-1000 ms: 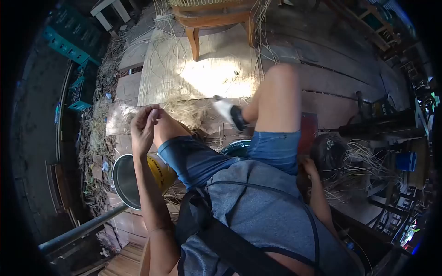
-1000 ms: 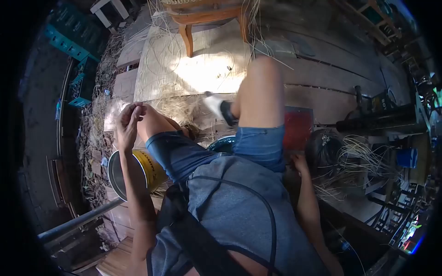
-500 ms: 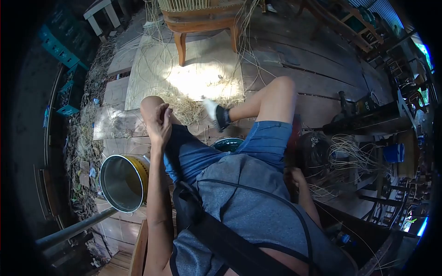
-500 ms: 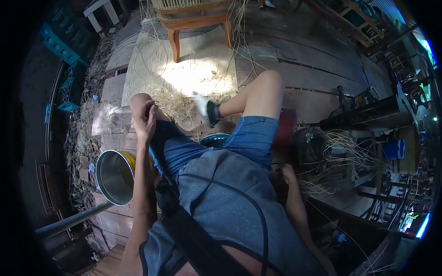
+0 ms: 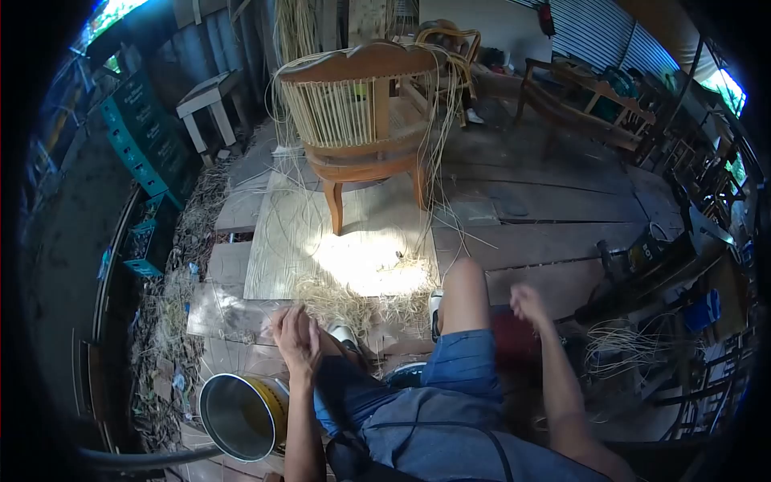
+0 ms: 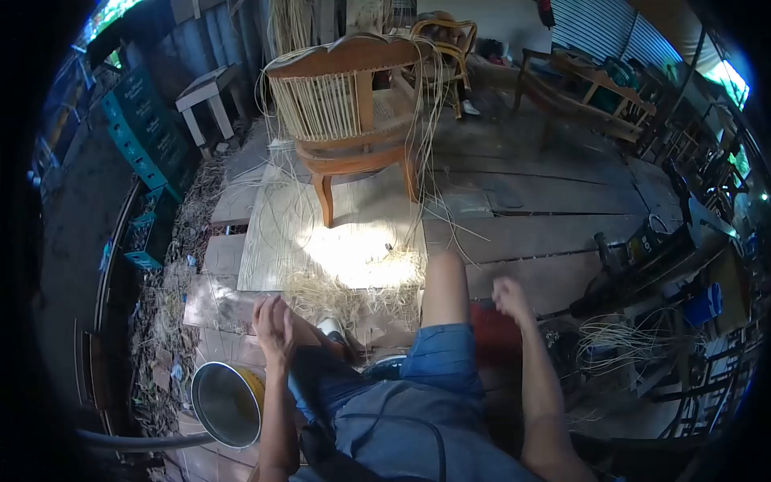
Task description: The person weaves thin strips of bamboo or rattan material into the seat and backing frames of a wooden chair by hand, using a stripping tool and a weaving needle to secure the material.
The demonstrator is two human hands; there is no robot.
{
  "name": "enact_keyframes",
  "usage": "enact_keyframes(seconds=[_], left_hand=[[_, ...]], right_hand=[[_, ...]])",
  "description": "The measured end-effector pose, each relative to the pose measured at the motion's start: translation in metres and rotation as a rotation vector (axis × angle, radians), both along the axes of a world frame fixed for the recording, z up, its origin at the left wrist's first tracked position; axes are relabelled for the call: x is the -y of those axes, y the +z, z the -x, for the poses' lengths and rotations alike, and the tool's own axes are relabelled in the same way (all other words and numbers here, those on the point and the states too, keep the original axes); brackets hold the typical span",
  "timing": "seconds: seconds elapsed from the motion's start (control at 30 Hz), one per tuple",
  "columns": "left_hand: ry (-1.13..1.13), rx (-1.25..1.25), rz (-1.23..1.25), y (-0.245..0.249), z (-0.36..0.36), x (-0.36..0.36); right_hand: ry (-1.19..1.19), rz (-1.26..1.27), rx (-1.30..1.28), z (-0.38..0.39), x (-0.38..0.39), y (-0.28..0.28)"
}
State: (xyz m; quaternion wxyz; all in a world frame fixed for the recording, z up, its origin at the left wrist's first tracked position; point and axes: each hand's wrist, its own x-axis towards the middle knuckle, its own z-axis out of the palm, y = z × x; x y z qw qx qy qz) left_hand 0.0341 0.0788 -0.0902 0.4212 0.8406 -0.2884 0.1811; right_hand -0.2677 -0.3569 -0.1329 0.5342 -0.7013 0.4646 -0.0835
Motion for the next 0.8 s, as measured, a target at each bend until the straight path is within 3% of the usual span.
enact_keyframes(seconds=[0.03, 0.1, 0.13, 0.17, 0.23, 0.33, 0.43, 0.5, 0.6, 0.7, 0.8], left_hand=[[0.029, 0.037, -0.164, 0.008, -0.004, 0.006], [0.045, 0.050, -0.258, -0.009, -0.022, 0.024], [0.050, 0.037, -0.382, -0.021, -0.023, 0.024], [0.023, 0.043, -0.448, -0.025, -0.030, 0.029], [0.022, 0.026, -0.410, -0.025, -0.039, 0.041], [0.028, -0.025, -0.416, -0.035, -0.060, 0.054], [0.027, -0.109, -0.371, -0.041, -0.080, 0.067], [0.038, -0.151, -0.361, -0.040, -0.092, 0.080], [0.064, -0.219, -0.482, -0.043, -0.101, 0.096], [0.094, -0.286, -0.573, -0.041, -0.108, 0.115], [0.082, -0.322, -0.594, -0.040, -0.114, 0.129]], right_hand=[[0.034, 0.065, 0.108, -0.040, 0.017, 0.028], [0.203, 0.455, 0.389, -0.126, 0.043, 0.093], [0.203, 0.734, 0.468, -0.171, 0.040, 0.142], [0.221, 0.800, 0.510, -0.210, 0.022, 0.208], [0.272, 1.028, 0.575, -0.284, 0.030, 0.282], [0.304, 1.234, 0.736, -0.405, 0.096, 0.344], [0.356, 1.120, 0.686, -0.508, 0.172, 0.367], [0.416, 1.187, 0.374, -0.559, 0.209, 0.369], [0.559, 1.094, 0.197, -0.627, 0.245, 0.357], [0.648, 0.978, -0.396, -0.671, 0.275, 0.344], [0.591, 1.106, -0.548, -0.677, 0.294, 0.333]])
